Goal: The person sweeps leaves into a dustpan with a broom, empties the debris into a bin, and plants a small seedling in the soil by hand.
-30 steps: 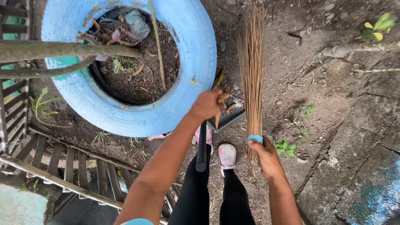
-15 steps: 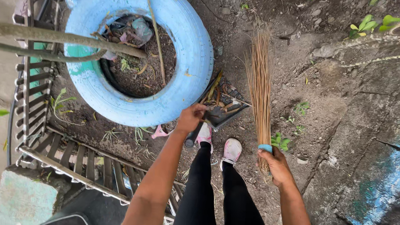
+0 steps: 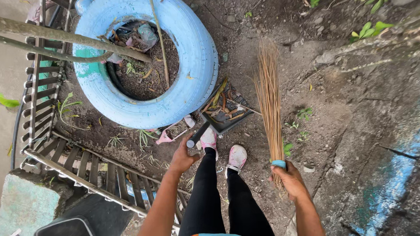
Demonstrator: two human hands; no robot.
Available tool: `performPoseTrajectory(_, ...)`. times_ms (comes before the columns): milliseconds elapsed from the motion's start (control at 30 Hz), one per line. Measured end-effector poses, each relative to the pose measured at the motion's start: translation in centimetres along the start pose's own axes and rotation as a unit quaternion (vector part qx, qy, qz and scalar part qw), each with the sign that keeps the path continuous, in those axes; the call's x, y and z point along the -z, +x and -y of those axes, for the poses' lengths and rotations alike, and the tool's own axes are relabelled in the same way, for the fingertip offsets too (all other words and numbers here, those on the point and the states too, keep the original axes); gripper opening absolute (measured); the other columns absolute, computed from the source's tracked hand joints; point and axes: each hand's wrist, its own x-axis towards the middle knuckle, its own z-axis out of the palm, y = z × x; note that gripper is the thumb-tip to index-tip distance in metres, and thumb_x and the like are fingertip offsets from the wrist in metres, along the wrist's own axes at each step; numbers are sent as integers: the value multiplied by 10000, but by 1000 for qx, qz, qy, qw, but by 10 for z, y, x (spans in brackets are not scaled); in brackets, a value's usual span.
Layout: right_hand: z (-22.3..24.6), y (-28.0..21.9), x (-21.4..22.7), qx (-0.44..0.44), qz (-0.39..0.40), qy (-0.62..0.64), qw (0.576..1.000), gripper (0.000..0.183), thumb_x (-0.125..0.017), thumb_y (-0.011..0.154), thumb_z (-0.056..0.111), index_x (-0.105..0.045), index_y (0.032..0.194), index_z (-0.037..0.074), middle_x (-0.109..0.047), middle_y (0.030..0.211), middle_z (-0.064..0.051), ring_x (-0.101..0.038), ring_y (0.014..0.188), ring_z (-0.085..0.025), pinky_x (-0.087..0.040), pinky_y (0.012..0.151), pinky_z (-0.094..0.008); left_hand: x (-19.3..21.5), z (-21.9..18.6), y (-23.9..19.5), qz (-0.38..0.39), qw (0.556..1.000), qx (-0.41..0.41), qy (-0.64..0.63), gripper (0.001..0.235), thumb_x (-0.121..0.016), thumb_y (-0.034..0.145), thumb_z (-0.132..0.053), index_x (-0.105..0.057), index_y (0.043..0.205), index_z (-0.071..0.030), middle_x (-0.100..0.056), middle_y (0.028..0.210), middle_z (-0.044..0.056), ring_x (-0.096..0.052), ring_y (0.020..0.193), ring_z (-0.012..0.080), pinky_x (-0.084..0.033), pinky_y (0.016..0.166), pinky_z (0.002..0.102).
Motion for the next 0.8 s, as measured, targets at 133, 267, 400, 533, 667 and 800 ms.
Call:
performPoseTrajectory(133, -5, -2, 13, -31, -2, -57, 998, 602, -735, 847, 281, -551, 1350, 8, -715, 1042, -145, -725, 821, -250, -576, 760, -467, -25, -21, 11, -32, 970, 234, -57, 606, -873, 737, -229, -633, 1293, -197, -743, 1069, 126, -703, 940, 269, -548, 852, 367)
performPoseTrajectory(267, 2, 12, 20, -42, -17, -241, 969, 839, -788, 816, 290, -374, 1525, 120, -741, 1174, -134, -739, 943, -227, -587, 922, -423, -42, 0, 25, -124, 975, 156, -94, 344, -844, 837, -322, -722, 1100, -136, -772, 1076, 84, -724, 1021, 199, -534, 912, 335)
performPoseTrajectory(400, 48, 17, -1, -55, -18, -315, 947, 828, -742, 871, 334, -360, 1585, 161, -671, 1348, -136, -735, 1086, -295, -529, 1028, -476, -56, 0, 22, -164, 975, 131, -76, 318, -839, 846, -345, -719, 1040, -123, -770, 1037, 80, -721, 978, 170, -544, 877, 333)
performPoseTrajectory(533, 84, 38, -32, -63, -26, -426, 902, 822, -683, 930, 382, -266, 1623, 233, -624, 1400, -127, -613, 1240, -317, -455, 1099, -500, -64, -2, 16, -128, 972, 177, -91, 345, -814, 863, -376, -688, 1058, -121, -761, 983, 82, -710, 916, 160, -555, 843, 319)
performPoseTrajectory(667, 81, 57, -37, -65, -17, -516, 854, 920, -713, 933, 411, -165, 1630, 167, -574, 1401, -197, -599, 1228, -367, -469, 1061, -492, -66, 7, 25, -130, 962, 194, -138, 317, -818, 863, -352, -693, 1040, -120, -753, 974, 36, -683, 907, 127, -540, 840, 297)
performPoseTrajectory(800, 59, 15, -12, -80, 79, -486, 866, 675, -664, 894, 366, -464, 1527, 247, -675, 1371, -84, -688, 1175, -285, -500, 1035, -488, -65, 21, 38, -113, 951, 199, -207, 272, -826, 877, -306, -702, 1015, -106, -731, 949, 16, -643, 881, 111, -536, 830, 291)
